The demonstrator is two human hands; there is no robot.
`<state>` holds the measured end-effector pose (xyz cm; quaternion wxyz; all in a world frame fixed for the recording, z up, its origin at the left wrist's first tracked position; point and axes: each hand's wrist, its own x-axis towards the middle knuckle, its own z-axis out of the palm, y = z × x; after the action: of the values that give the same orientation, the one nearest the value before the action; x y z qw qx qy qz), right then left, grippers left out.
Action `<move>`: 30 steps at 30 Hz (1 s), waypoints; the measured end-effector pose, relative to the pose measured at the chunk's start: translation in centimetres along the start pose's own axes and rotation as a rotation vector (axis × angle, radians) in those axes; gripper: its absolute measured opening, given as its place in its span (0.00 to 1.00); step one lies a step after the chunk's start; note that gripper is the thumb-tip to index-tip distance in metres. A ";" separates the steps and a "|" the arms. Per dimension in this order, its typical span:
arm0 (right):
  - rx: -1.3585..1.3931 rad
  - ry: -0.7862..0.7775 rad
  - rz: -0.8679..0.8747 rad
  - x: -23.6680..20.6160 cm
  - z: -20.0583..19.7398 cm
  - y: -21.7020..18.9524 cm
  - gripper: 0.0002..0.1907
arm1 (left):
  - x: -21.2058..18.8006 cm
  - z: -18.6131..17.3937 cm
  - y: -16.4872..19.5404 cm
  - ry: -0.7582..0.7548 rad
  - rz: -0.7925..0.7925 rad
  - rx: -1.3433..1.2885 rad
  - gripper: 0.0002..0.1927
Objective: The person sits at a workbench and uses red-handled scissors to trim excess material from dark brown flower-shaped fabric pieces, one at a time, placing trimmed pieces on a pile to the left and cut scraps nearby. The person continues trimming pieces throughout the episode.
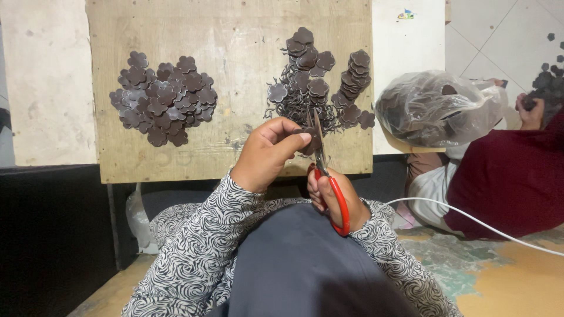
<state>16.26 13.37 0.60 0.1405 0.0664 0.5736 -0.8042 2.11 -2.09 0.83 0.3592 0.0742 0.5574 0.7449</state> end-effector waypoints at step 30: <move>-0.052 0.002 0.063 0.3 -0.5 0.8 0.28 | 0.2 -0.7 1.2 0.054 -0.027 0.034 0.07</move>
<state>16.15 13.55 -0.34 0.1669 0.0818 0.5921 -0.7841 1.11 -2.65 1.57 0.3530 0.0527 0.5805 0.7319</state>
